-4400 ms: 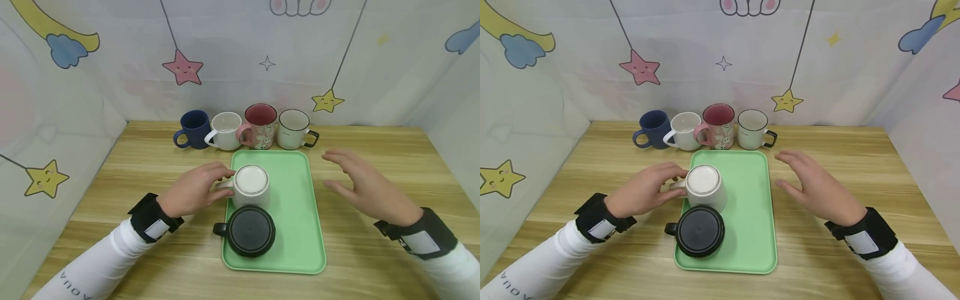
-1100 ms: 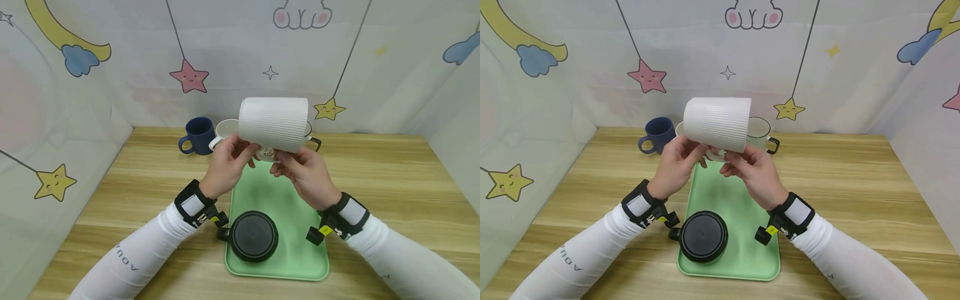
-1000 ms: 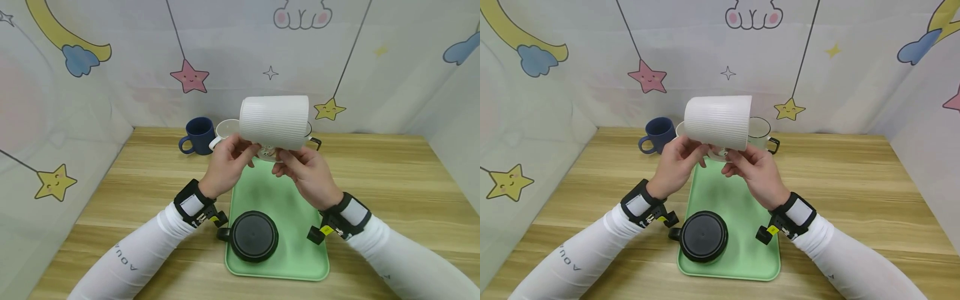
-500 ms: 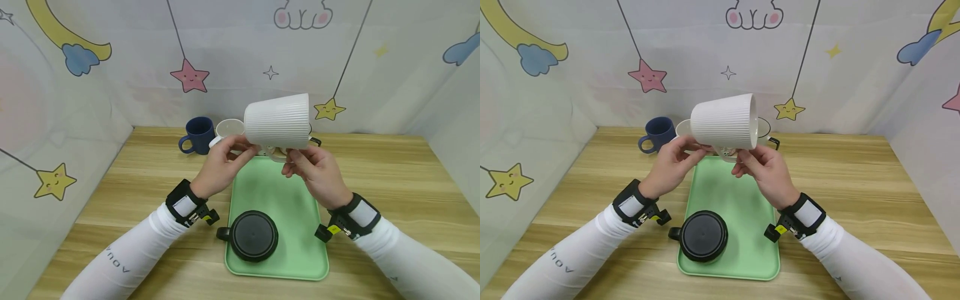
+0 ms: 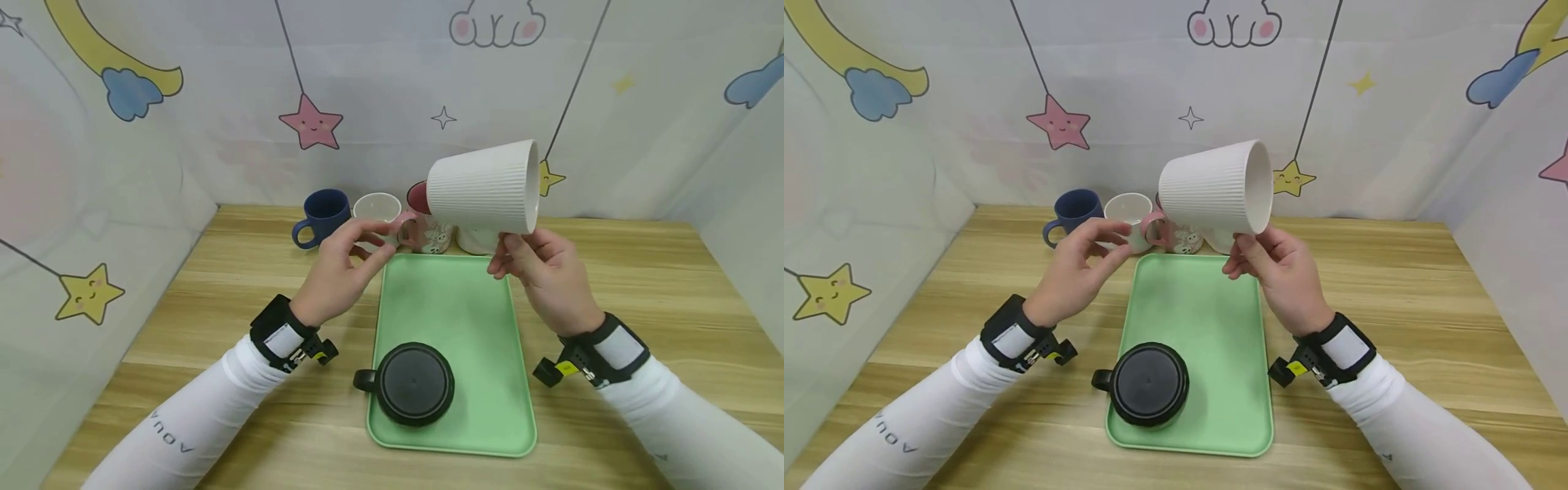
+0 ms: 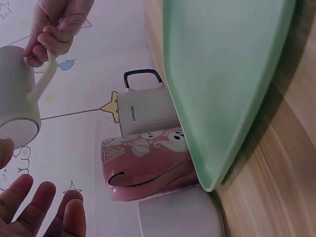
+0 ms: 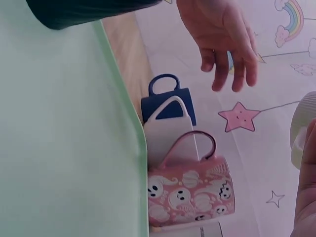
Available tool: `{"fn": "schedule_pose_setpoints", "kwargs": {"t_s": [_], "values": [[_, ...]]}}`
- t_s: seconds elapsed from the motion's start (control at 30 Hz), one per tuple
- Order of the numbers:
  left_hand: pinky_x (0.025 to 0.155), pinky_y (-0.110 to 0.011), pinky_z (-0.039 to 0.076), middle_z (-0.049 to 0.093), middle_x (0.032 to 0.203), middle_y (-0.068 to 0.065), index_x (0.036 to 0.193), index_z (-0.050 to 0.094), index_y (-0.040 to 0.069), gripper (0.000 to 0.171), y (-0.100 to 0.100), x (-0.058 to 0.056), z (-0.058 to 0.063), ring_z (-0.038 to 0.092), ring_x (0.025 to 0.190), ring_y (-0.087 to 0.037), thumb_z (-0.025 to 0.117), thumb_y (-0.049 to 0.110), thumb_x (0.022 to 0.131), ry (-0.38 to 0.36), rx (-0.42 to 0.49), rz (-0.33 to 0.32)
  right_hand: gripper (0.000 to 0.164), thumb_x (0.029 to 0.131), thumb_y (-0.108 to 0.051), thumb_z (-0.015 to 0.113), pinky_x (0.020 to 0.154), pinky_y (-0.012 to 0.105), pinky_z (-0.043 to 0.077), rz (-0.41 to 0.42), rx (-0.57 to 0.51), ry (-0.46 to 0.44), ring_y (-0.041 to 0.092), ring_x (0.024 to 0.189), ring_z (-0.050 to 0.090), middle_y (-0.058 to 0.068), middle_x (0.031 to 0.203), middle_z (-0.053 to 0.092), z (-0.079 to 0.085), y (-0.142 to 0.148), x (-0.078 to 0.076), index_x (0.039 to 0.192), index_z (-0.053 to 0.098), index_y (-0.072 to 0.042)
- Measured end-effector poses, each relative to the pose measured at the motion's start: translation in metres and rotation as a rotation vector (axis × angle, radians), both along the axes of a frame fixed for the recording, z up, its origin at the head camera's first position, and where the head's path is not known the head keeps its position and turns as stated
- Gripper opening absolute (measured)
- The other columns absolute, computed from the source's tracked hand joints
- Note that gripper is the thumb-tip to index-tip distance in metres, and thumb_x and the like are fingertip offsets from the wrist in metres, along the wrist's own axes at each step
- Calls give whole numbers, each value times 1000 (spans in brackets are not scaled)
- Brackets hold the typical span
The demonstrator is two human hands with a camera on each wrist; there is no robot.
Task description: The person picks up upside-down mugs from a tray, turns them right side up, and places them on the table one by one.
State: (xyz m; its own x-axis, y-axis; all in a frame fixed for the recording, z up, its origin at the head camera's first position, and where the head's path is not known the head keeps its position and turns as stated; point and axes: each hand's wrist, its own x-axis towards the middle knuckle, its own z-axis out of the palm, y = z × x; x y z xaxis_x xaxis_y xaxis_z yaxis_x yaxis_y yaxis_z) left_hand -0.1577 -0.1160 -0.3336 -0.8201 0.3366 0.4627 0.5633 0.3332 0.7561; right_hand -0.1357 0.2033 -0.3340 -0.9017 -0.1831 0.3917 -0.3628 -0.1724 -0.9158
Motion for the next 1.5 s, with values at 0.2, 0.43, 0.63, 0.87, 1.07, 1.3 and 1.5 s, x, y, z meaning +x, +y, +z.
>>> {"fn": "schedule_pose_setpoints", "kwargs": {"t_s": [0.2, 0.43, 0.63, 0.87, 1.07, 1.3, 1.5], "values": [[92, -50, 59, 64, 128, -15, 135, 64, 0, 36, -14, -1, -1, 64, 113, -25, 74, 11, 102, 82, -60, 34, 18, 110, -1, 54, 74, 30, 63, -62, -16, 9, 23, 78, 70, 15, 91, 65, 3, 15, 0, 114, 66, 11], [93, -48, 56, 63, 130, -17, 135, 64, -2, 39, -29, -1, -3, 62, 116, -30, 76, 12, 100, 112, -107, 73, 20, 109, -2, 55, 72, 29, 62, -118, -41, 30, 22, 77, 71, 16, 91, 66, 4, 31, -1, 117, 67, 13], [93, -49, 53, 63, 132, -15, 135, 64, -1, 41, -40, 2, -5, 61, 117, -33, 78, 12, 99, 135, -150, 103, 20, 109, -5, 58, 73, 27, 63, -126, -26, 59, 21, 78, 72, 17, 93, 65, 4, 48, -4, 113, 64, 14], [93, -50, 52, 63, 132, -15, 135, 65, -2, 44, -53, 2, -9, 60, 117, -31, 80, 14, 97, 167, -188, 139, 24, 107, -5, 61, 73, 27, 63, -198, -45, 61, 20, 77, 73, 16, 95, 68, 3, 64, -9, 112, 63, 18], [91, -48, 51, 64, 130, -16, 135, 65, -2, 44, -62, 3, -11, 59, 113, -30, 80, 15, 98, 162, -233, 149, 32, 106, -8, 65, 72, 27, 63, -258, -54, 58, 21, 76, 74, 17, 97, 70, 3, 74, -13, 114, 61, 23], [104, -55, 51, 61, 136, -15, 138, 63, 0, 48, -69, 5, -12, 59, 125, -32, 79, 24, 100, 140, -355, 162, 31, 105, -8, 66, 70, 26, 63, -305, -29, 57, 20, 75, 74, 16, 97, 72, 0, 87, -16, 126, 68, 15], [108, -57, 49, 58, 140, -15, 139, 63, 0, 52, -75, 6, -16, 56, 130, -35, 79, 28, 99, 141, -421, 175, 32, 104, -9, 68, 69, 25, 63, -350, -2, 52, 19, 73, 74, 15, 97, 73, -2, 95, -19, 127, 69, 13]]}}
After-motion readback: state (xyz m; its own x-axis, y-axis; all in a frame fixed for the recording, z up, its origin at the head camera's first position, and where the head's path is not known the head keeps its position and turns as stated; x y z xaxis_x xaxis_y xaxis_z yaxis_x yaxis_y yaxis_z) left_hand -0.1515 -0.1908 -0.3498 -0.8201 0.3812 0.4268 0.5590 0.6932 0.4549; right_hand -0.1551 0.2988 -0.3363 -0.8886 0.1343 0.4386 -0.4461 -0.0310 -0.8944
